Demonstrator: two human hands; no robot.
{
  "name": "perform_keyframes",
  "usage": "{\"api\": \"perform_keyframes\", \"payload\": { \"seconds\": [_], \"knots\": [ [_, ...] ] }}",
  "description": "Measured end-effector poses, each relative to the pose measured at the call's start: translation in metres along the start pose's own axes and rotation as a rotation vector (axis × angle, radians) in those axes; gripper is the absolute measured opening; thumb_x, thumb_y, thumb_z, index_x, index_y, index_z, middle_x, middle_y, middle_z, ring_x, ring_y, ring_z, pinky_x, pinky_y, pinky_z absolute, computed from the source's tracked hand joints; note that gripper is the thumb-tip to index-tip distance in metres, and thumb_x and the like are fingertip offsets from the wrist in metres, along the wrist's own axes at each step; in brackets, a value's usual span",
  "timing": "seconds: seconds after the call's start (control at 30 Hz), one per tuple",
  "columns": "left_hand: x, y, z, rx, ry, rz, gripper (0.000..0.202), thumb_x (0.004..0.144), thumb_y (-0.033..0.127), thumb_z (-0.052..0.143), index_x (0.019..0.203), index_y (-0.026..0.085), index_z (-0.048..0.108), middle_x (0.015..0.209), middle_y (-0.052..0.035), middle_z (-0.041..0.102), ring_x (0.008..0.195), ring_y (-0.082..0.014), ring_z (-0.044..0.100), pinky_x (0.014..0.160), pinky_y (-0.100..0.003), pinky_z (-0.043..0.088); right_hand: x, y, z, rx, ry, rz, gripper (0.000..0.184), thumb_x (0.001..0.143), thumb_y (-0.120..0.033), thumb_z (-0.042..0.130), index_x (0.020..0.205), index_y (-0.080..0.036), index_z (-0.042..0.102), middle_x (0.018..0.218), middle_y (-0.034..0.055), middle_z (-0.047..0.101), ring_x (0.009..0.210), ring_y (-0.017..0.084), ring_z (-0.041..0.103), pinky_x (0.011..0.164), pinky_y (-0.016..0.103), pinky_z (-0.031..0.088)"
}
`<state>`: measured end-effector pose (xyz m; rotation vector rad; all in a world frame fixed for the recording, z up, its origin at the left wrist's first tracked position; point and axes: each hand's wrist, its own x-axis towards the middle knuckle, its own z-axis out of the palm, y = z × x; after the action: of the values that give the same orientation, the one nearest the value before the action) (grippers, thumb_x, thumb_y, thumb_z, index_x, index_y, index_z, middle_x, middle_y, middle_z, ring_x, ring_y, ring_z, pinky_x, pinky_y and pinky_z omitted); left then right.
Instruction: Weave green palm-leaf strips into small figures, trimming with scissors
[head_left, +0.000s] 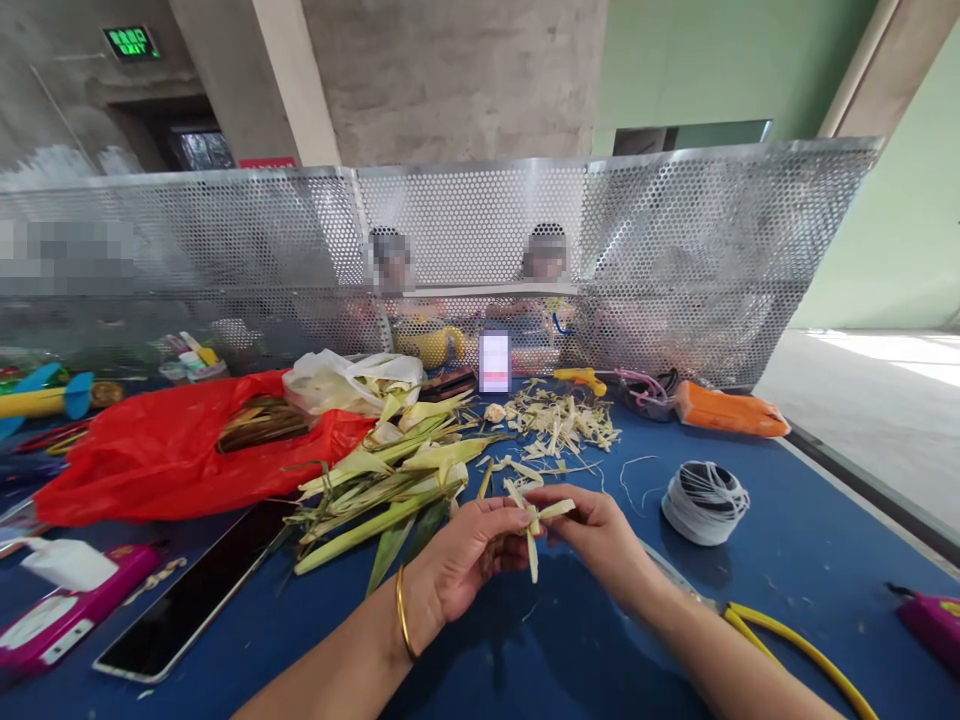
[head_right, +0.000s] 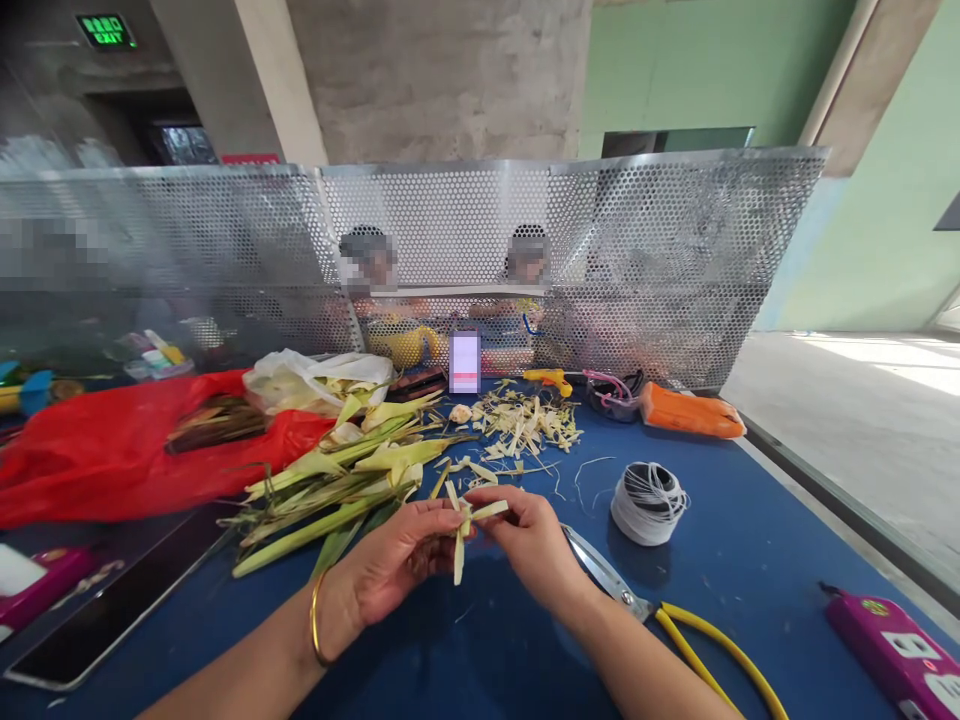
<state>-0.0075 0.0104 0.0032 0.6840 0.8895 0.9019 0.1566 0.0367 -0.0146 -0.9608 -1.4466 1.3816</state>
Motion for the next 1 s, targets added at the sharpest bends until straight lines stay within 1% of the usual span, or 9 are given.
{"api": "perform_keyframes", "payload": {
  "seconds": [0.17, 0.3, 0.47, 0.6, 0.7, 0.77, 0.83, 0.9, 1.0],
  "knots": [
    [0.0, -0.001, -0.001, -0.018, -0.01, -0.014, 0.017, 0.063, 0.024, 0.076, 0.073, 0.012, 0.068, 0.065, -0.0012, 0.064, 0.054, -0.0082, 0.055, 0.054, -0.02, 0.044, 0.0, 0.0, -0.001, -0.067, 0.014, 0.003, 0.009, 0.067, -0.026, 0.068, 0.069, -0.017, 0.069, 0.06, -0.0011, 0.063, 0.058, 0.012, 0.052, 0.058, 0.026, 0.04],
    [0.002, -0.001, -0.002, -0.056, 0.008, 0.006, 0.015, 0.064, 0.022, 0.076, 0.072, 0.012, 0.068, 0.063, -0.001, 0.064, 0.054, -0.0086, 0.056, 0.055, -0.02, 0.045, 0.001, -0.002, 0.0, -0.016, -0.034, 0.016, 0.02, 0.071, -0.036, 0.067, 0.067, -0.017, 0.064, 0.059, -0.0019, 0.059, 0.056, 0.01, 0.047, 0.054, 0.024, 0.036],
    [0.005, -0.002, -0.003, -0.081, 0.012, -0.008, 0.019, 0.061, 0.022, 0.077, 0.074, 0.012, 0.068, 0.068, -0.003, 0.066, 0.057, -0.0103, 0.057, 0.058, -0.022, 0.045, -0.001, -0.003, 0.003, 0.061, -0.06, 0.094, 0.031, 0.067, -0.046, 0.071, 0.067, -0.017, 0.061, 0.06, -0.0015, 0.06, 0.055, 0.011, 0.052, 0.055, 0.025, 0.037],
    [0.006, -0.003, -0.001, -0.041, 0.105, 0.111, 0.02, 0.061, 0.025, 0.078, 0.07, 0.013, 0.065, 0.068, -0.0016, 0.064, 0.059, -0.01, 0.056, 0.064, -0.023, 0.046, -0.006, -0.004, 0.008, 0.04, -0.066, 0.184, 0.033, 0.069, -0.048, 0.067, 0.066, -0.018, 0.056, 0.055, -0.0032, 0.057, 0.05, 0.011, 0.053, 0.053, 0.025, 0.038],
    [0.006, -0.003, 0.001, 0.08, 0.2, 0.228, 0.019, 0.062, 0.025, 0.077, 0.069, 0.013, 0.064, 0.064, 0.0008, 0.061, 0.059, -0.0097, 0.054, 0.064, -0.022, 0.045, -0.009, -0.002, 0.013, -0.016, -0.074, 0.183, 0.029, 0.073, -0.043, 0.061, 0.063, -0.019, 0.05, 0.052, -0.0049, 0.052, 0.048, 0.011, 0.051, 0.054, 0.025, 0.039],
    [0.006, -0.003, 0.002, 0.187, 0.245, 0.295, 0.018, 0.062, 0.025, 0.075, 0.07, 0.014, 0.064, 0.065, 0.0012, 0.062, 0.06, -0.0102, 0.055, 0.063, -0.022, 0.045, -0.012, -0.001, 0.014, -0.112, -0.061, 0.145, 0.025, 0.077, -0.039, 0.055, 0.063, -0.02, 0.049, 0.052, -0.005, 0.05, 0.049, 0.012, 0.05, 0.054, 0.025, 0.038],
    [0.007, -0.003, 0.002, 0.301, 0.268, 0.358, 0.016, 0.063, 0.025, 0.072, 0.071, 0.014, 0.064, 0.066, 0.0011, 0.063, 0.062, -0.0114, 0.055, 0.063, -0.023, 0.044, -0.014, -0.001, 0.013, -0.319, -0.03, 0.06, 0.021, 0.082, -0.033, 0.05, 0.066, -0.02, 0.049, 0.055, -0.004, 0.05, 0.052, 0.012, 0.049, 0.053, 0.024, 0.035],
    [0.008, -0.003, 0.001, 0.423, 0.281, 0.407, 0.014, 0.065, 0.026, 0.069, 0.071, 0.015, 0.065, 0.065, 0.0004, 0.063, 0.063, -0.0128, 0.056, 0.062, -0.023, 0.044, -0.017, -0.003, 0.011, -0.615, 0.014, -0.087, 0.018, 0.086, -0.027, 0.046, 0.07, -0.02, 0.051, 0.061, -0.0019, 0.054, 0.057, 0.013, 0.05, 0.054, 0.024, 0.032],
    [0.009, -0.005, -0.001, 0.638, 0.311, 0.466, 0.011, 0.067, 0.026, 0.066, 0.072, 0.016, 0.066, 0.067, -0.001, 0.065, 0.064, -0.0144, 0.056, 0.062, -0.024, 0.043, -0.022, -0.006, 0.007, -1.057, 0.042, -0.404, 0.02, 0.089, -0.017, 0.041, 0.075, -0.019, 0.054, 0.069, 0.0024, 0.059, 0.061, 0.015, 0.05, 0.058, 0.027, 0.029]
  ]
}}
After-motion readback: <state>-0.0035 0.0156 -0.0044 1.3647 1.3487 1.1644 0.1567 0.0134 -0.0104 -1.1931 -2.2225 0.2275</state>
